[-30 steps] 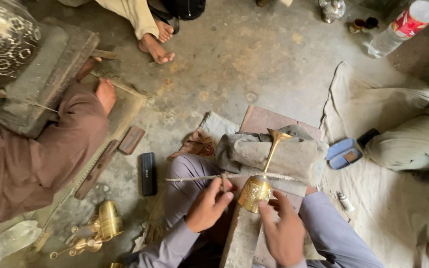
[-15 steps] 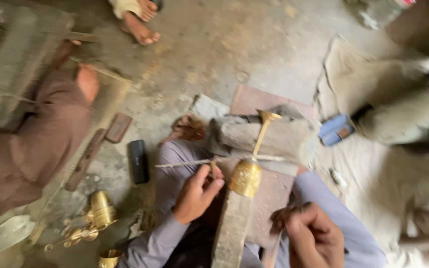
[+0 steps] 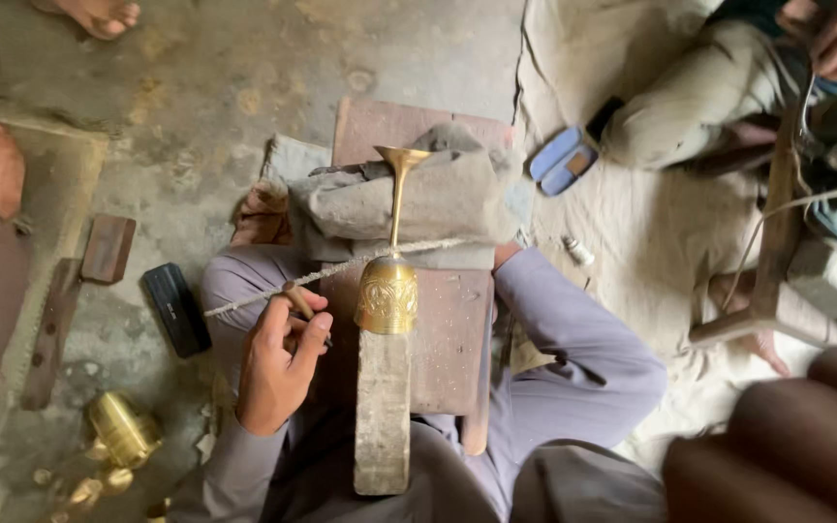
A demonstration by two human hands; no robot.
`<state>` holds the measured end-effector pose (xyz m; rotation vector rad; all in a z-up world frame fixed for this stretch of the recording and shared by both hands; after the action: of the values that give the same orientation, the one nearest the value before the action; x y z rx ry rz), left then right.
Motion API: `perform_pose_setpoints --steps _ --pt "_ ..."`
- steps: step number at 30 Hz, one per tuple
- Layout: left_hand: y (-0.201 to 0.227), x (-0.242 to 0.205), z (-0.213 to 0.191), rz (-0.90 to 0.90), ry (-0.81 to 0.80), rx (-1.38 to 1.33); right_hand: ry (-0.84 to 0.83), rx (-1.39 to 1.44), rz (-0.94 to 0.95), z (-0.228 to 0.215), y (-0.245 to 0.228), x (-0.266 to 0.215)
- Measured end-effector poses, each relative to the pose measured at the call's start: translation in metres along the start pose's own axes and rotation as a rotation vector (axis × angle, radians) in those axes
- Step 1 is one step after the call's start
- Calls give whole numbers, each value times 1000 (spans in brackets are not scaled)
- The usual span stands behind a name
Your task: The person sits on the floor and uses a wooden mallet to hammer a brass bell-shaped object placed on a stone block. The person repeatedly strikes the object to shape or decorate it while holding it steady with the other hand.
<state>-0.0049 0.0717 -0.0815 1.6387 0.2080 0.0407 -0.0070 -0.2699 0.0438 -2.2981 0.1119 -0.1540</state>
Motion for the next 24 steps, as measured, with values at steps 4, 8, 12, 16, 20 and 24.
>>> perform_pose_setpoints --steps 4,8,12,16,20,24 --pt "0 1 -8 -41 20 -102 -14 -17 -24 15 9 3" --pt "10 13 -2 -86 29 -163 24 -89 30 45 85 15" --pt "32 20 10 21 -29 -112 -85 -244 251 144 207 -31" --pt "60 29 39 202 -126 93 -188 -215 269 233 269 -93" --pt "63 36 62 153 -264 139 -316 335 534 234 278 -110" --pt "80 35 80 299 -387 198 -286 -281 548 148 227 -90"
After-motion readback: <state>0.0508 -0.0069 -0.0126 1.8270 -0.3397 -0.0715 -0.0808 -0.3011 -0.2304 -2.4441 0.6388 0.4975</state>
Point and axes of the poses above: each hand's wrist, its own x-axis towards the middle knuckle, its own z-axis out of the palm, y = z × x, the point moved 9 cm from there along x, towards the middle knuckle, and after that the axes turned 12 degrees about -x, right-handed, at the moved point
